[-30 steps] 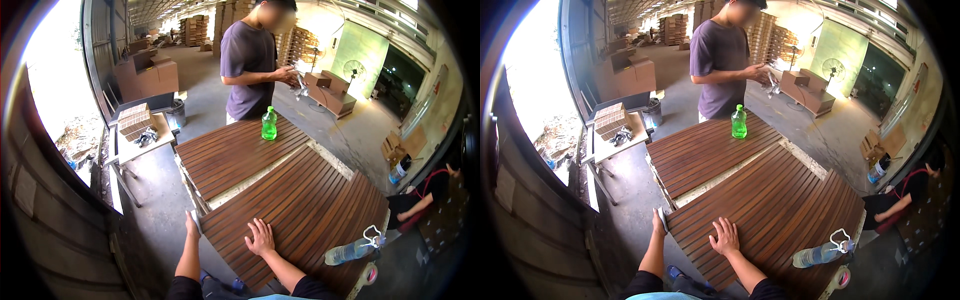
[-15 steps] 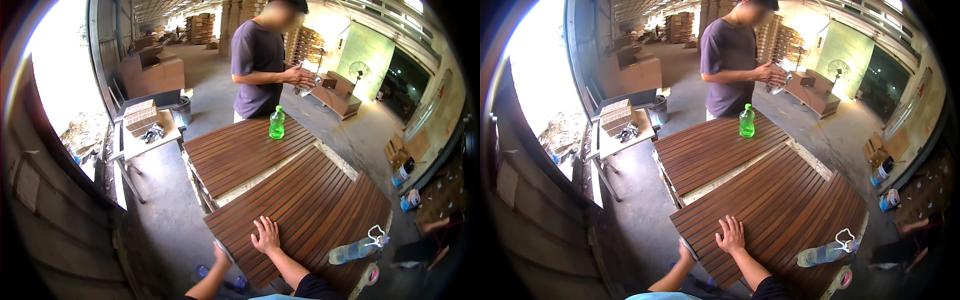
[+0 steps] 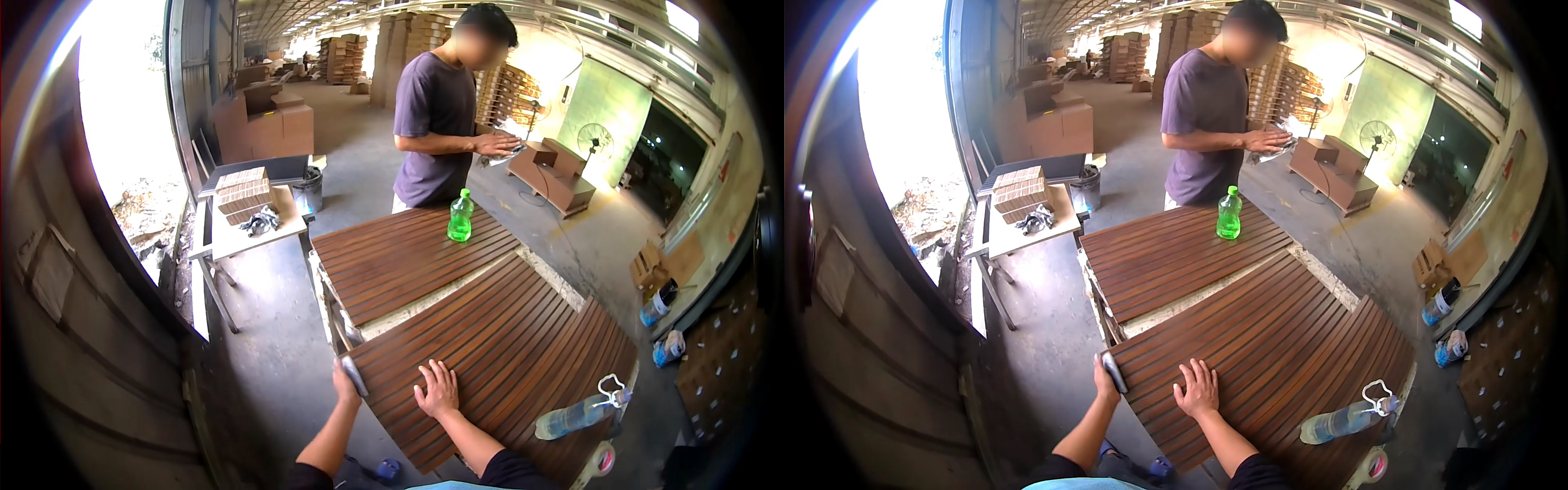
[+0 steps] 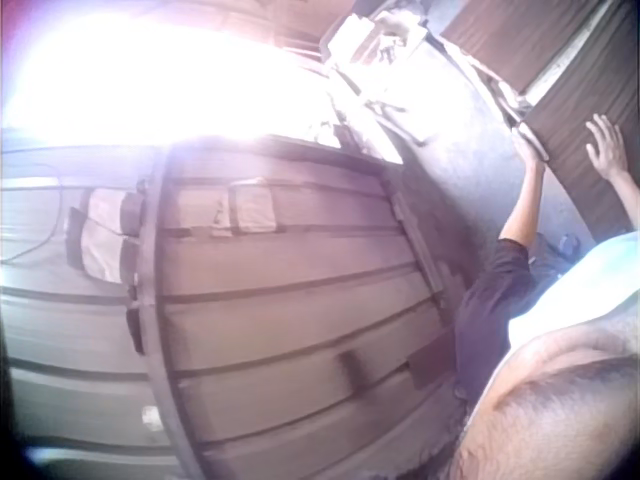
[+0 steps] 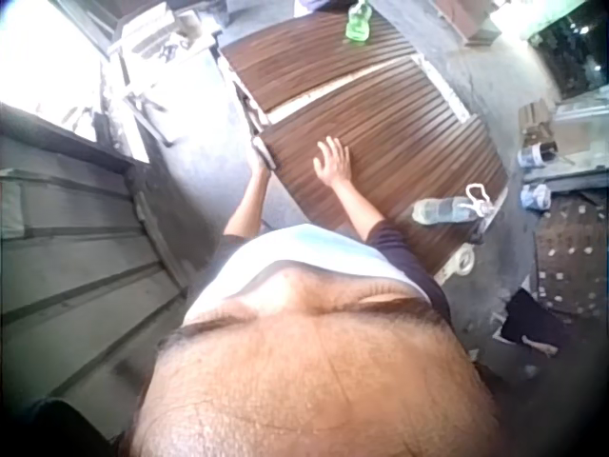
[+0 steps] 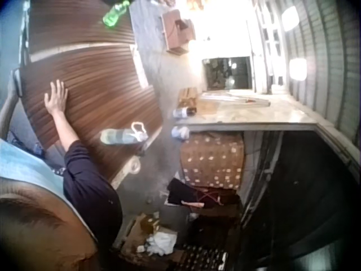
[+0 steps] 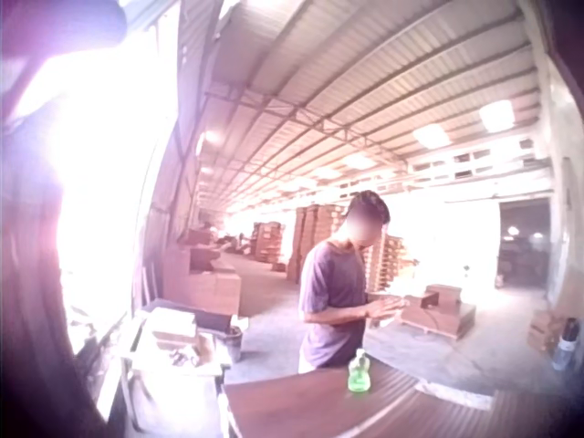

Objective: The person pours liquid from a plastic bottle onto a cloth and wipes wooden panels on a workbench.

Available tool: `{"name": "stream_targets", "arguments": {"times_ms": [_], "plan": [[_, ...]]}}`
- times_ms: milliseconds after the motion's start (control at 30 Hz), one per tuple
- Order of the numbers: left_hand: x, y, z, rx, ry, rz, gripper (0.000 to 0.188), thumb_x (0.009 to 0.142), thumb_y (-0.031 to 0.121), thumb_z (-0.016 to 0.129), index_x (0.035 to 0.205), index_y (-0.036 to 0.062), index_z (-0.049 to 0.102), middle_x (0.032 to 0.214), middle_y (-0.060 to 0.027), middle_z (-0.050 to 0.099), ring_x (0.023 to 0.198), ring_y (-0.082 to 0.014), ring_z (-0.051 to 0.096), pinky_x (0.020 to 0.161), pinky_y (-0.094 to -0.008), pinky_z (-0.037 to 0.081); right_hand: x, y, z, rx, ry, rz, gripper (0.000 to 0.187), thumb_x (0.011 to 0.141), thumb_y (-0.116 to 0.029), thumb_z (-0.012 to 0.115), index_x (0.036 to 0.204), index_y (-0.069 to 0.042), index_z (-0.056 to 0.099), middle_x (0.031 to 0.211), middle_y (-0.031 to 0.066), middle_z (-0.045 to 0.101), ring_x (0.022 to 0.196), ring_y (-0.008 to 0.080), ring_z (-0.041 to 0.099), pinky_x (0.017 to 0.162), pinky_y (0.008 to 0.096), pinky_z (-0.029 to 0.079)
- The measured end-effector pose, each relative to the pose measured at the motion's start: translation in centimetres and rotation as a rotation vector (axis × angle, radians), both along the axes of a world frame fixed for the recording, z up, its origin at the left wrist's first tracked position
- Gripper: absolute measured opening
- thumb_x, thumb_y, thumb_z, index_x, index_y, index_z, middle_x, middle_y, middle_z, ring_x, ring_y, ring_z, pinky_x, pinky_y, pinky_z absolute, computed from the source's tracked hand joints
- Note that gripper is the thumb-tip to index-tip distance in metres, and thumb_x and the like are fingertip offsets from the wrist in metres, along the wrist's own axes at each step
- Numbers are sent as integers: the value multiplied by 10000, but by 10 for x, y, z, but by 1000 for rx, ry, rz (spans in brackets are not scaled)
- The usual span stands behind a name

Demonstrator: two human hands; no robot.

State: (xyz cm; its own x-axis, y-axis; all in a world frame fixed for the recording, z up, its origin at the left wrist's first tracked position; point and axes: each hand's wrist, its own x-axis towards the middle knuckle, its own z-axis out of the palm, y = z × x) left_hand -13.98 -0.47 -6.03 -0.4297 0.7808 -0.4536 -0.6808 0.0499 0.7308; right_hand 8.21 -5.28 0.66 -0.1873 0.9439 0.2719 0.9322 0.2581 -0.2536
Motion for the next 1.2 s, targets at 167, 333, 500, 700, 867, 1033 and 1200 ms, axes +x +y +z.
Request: {"name": "stream_targets", "arguments": {"times_ms": [167,333,500,700,867,1033,1200], "plan": [[14,-10,-2,-104,433,-25,414,937,369,553,1067,-24,575,994,-152,633,884,-242,575,821,-377,448,-2,-2,4,-1,3,6,537,844,-364,561,1324,-145,458,1422,149,386,1346,341,325,1097,555,239],[58,-86,26,-220,681,-112,384,937,353,545,1023,-20,562,943,-192,637,871,-306,595,810,-413,444,-1,-3,3,18,-2,-11,544,811,-344,603,1311,-165,482,1409,129,399,1337,329,336,1101,547,245],[103,-184,19,-214,722,-319,437,888,358,601,1071,-35,540,993,-276,622,949,-410,604,831,-447,459,-4,-1,6,1,6,-9,547,813,-349,600,1314,-167,480,1411,130,397,1341,328,333,1106,544,238],[91,-236,17,-59,763,-1032,469,870,424,601,1052,-8,577,968,-256,639,930,-392,621,823,-439,473,-1,-1,4,-10,-1,-11,538,827,-362,587,1317,-165,479,1421,131,390,1350,325,325,1111,537,235],[82,-218,36,150,905,-1754,513,864,488,588,1027,2,622,947,-243,652,916,-369,633,813,-434,481,-1,-3,6,-34,7,-18,532,833,-364,581,1314,-162,480,1426,128,385,1357,318,316,1116,530,229],[81,-201,14,-12,1035,-2014,566,858,552,575,1002,13,667,925,-230,666,901,-347,645,802,-428,488,1,-1,4,-26,25,-19,527,833,-369,586,1309,-167,487,1428,122,386,1356,308,317,1119,519,227],[-33,-170,-36,-325,549,-992,391,742,222,811,1024,58,596,892,-70,643,837,-163,623,726,-334,523,7,-2,0,-9,29,-22,527,832,-383,590,1304,-168,496,1419,115,404,1353,302,321,1121,513,223]]}}
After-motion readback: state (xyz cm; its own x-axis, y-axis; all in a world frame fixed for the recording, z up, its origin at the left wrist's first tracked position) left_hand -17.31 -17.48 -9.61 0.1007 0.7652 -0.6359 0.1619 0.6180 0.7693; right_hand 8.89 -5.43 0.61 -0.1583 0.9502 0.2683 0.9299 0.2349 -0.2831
